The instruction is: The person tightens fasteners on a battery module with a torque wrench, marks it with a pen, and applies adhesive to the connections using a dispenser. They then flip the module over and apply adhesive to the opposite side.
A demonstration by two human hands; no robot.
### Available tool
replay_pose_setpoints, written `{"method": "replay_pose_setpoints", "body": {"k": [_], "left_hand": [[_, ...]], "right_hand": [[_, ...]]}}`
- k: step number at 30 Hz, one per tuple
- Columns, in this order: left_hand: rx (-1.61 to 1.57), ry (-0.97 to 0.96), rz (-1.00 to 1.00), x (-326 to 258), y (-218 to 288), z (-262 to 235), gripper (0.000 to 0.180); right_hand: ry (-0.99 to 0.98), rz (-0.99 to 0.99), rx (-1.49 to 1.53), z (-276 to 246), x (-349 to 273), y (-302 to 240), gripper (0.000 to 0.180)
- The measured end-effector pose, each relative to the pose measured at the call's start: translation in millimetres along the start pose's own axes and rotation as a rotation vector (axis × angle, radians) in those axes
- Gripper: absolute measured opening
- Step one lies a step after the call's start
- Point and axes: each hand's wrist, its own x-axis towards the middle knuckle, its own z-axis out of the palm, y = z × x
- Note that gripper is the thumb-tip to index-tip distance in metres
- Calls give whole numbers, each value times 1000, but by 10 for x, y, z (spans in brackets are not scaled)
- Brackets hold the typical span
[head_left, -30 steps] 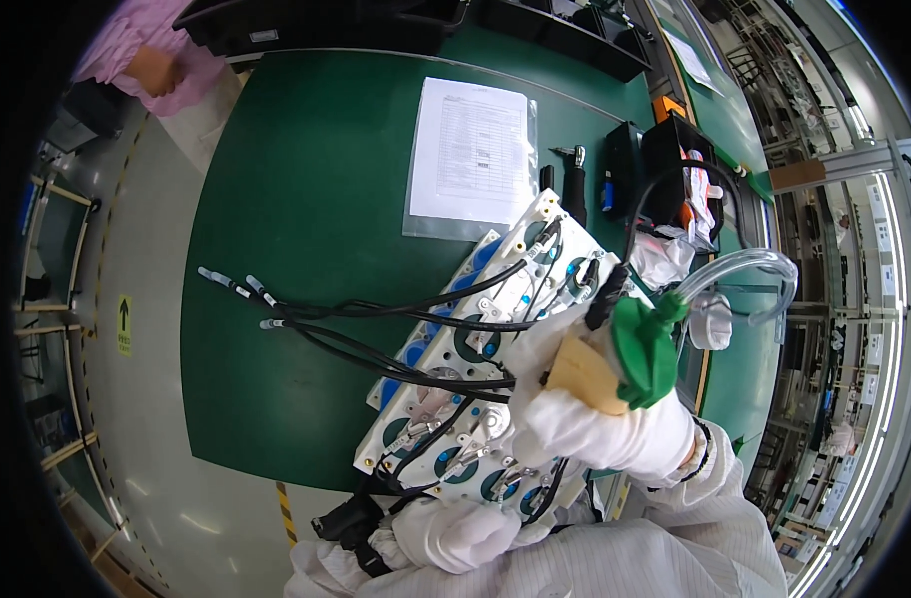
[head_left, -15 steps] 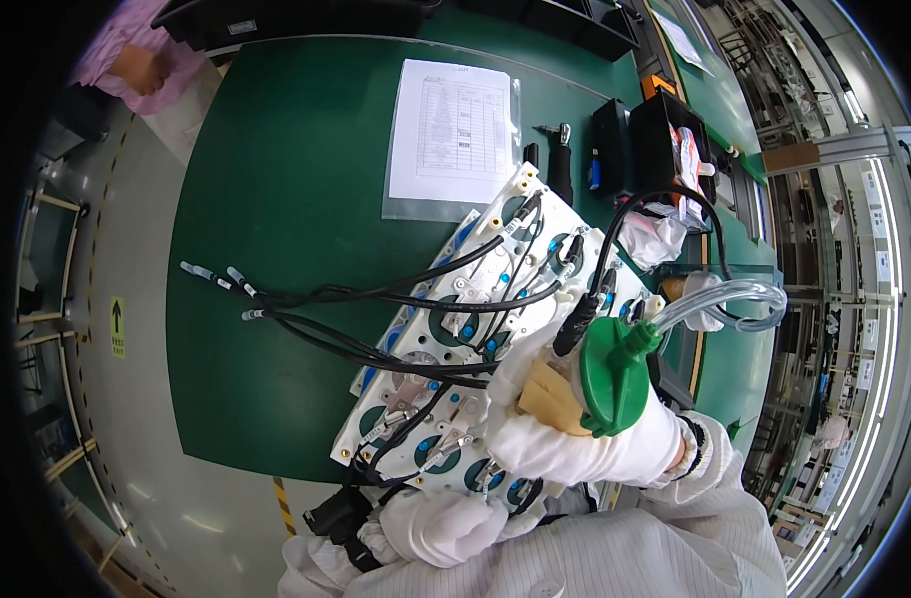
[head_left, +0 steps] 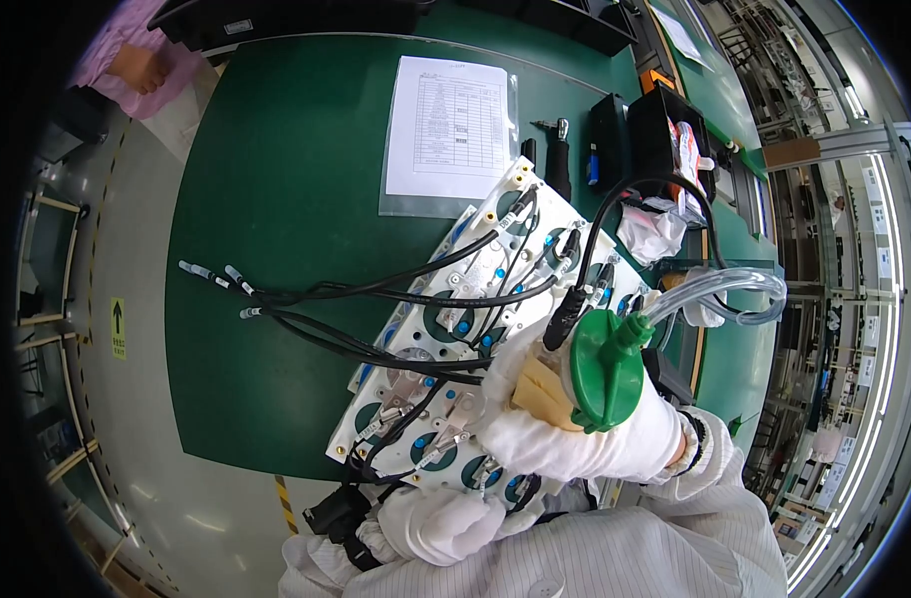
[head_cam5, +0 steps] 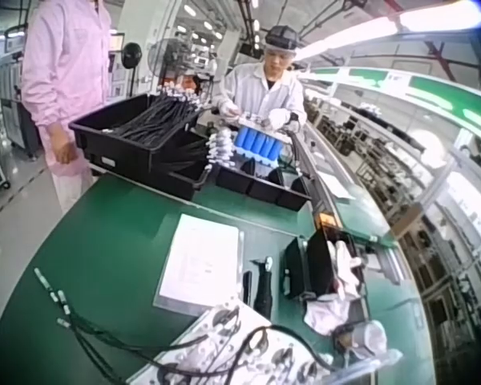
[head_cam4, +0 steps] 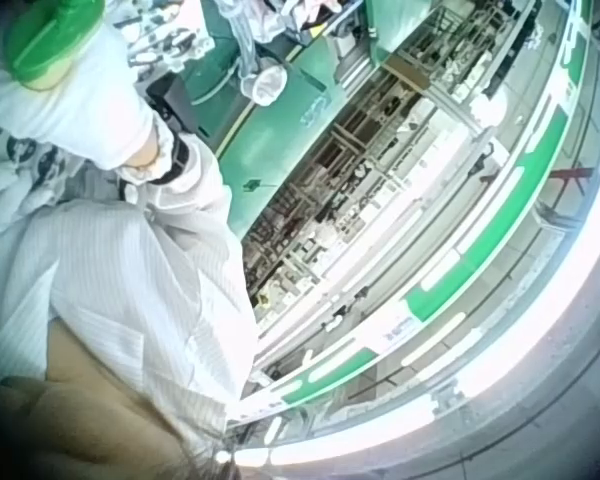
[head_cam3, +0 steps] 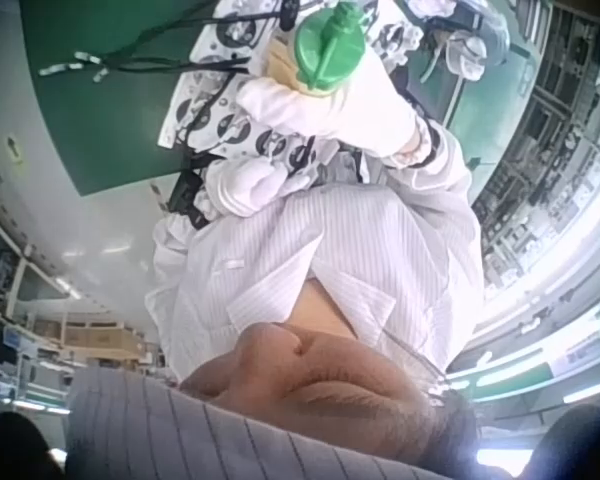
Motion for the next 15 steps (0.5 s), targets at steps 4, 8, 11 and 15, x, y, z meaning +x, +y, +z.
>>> {"method": "replay_pose_setpoints", "body": {"k": [4,8,11,15], "left_hand": [[-50,-30,-161,-4,55,-12,37],[-28,-38,-222,-90,143,7,37],[-24,-1,-227,26,108,-20,37],[-108,126,-136,-15,123,12,27]], "right_hand": [[22,53,111,-4,8,-12,23],[39,96,224,2,-4,-61,23],[20,282,333,-36,17,-137,28],[-1,173,246,-20,-51,-138,26]]}}
